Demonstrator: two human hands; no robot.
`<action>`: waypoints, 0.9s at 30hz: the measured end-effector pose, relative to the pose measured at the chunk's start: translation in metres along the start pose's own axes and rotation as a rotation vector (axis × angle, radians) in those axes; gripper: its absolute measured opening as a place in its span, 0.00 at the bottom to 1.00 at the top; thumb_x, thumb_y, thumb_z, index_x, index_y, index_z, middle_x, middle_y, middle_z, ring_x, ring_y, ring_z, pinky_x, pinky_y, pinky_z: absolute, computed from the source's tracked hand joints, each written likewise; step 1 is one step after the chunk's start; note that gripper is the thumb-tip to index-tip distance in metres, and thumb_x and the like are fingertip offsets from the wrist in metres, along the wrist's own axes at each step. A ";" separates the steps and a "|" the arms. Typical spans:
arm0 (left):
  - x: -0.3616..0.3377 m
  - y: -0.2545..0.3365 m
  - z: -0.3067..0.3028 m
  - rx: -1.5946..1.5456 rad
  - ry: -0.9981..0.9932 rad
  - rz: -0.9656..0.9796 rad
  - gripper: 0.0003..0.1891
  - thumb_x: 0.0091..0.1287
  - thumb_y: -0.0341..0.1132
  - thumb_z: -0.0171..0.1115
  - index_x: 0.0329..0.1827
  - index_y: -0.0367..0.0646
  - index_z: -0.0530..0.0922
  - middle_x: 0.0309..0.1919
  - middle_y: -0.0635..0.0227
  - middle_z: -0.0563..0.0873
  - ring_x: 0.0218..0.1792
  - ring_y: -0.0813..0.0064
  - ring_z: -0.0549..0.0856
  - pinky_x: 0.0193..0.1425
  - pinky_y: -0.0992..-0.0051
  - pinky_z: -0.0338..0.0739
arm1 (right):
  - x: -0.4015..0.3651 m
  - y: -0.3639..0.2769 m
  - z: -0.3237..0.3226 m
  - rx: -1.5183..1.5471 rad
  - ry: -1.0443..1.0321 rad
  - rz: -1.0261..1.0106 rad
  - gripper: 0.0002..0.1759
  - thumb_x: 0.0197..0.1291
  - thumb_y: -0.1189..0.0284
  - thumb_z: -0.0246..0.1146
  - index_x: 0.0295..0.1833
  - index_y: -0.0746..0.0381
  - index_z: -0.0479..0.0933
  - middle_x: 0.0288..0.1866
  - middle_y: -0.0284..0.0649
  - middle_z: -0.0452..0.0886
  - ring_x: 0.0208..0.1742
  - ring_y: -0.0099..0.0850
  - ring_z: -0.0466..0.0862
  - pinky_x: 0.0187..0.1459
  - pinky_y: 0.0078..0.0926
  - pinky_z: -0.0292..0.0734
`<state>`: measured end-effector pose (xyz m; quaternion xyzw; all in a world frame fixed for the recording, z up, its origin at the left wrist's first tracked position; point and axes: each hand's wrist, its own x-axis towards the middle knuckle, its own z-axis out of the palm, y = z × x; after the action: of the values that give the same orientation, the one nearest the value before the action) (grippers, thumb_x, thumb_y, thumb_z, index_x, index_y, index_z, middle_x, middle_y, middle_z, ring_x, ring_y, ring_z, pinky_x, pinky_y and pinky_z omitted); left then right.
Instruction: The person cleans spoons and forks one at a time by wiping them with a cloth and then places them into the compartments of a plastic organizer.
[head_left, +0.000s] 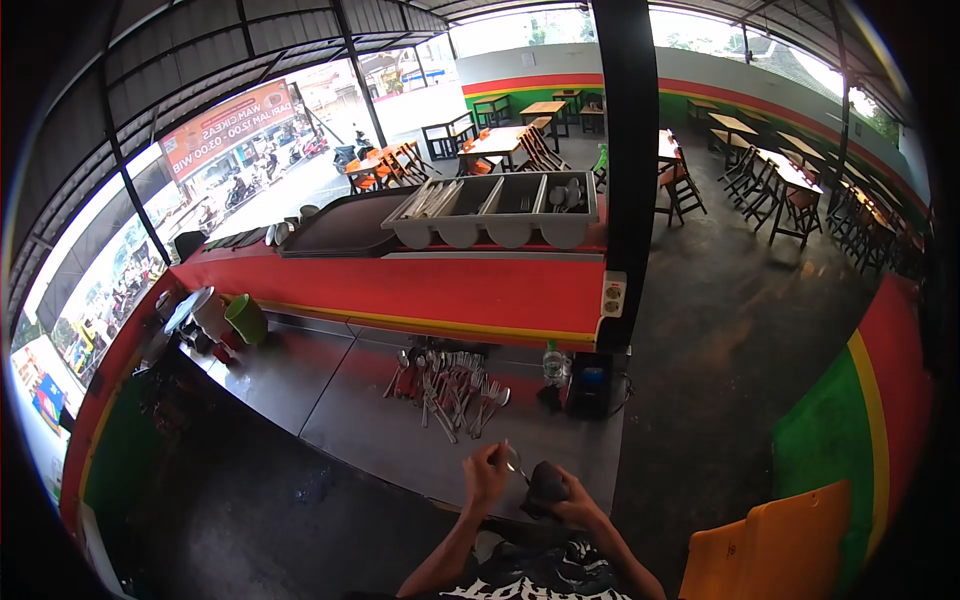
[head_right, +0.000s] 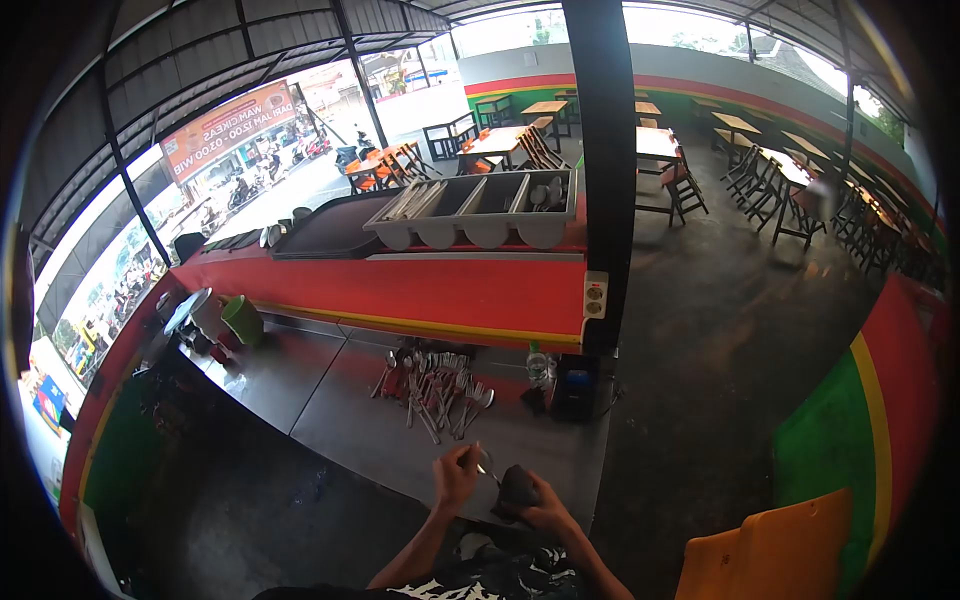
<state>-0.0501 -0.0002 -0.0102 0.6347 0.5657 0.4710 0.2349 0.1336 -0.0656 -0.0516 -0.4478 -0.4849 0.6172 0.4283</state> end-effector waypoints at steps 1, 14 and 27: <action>0.002 0.001 -0.004 -0.005 0.017 0.006 0.16 0.70 0.38 0.63 0.31 0.30 0.81 0.17 0.56 0.79 0.18 0.73 0.79 0.24 0.70 0.69 | 0.002 0.004 0.001 0.000 -0.009 0.002 0.37 0.48 0.71 0.78 0.64 0.64 0.70 0.52 0.39 0.82 0.53 0.26 0.81 0.59 0.27 0.74; 0.008 -0.022 -0.023 0.094 0.206 -0.033 0.15 0.69 0.38 0.64 0.32 0.31 0.81 0.17 0.57 0.79 0.18 0.74 0.77 0.25 0.69 0.68 | -0.008 -0.020 0.007 -0.077 -0.019 0.204 0.49 0.44 0.62 0.81 0.71 0.63 0.66 0.60 0.46 0.79 0.61 0.35 0.79 0.64 0.31 0.71; 0.018 -0.025 -0.034 -0.191 0.140 -0.168 0.17 0.71 0.41 0.63 0.35 0.32 0.83 0.18 0.72 0.79 0.20 0.84 0.78 0.25 0.78 0.71 | 0.010 0.033 0.004 0.195 0.163 -0.047 0.33 0.69 0.60 0.62 0.70 0.69 0.62 0.60 0.45 0.76 0.67 0.33 0.71 0.68 0.30 0.63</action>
<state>-0.0933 0.0147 -0.0099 0.5254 0.5845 0.5447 0.2926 0.1240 -0.0626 -0.0852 -0.4415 -0.3966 0.6125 0.5221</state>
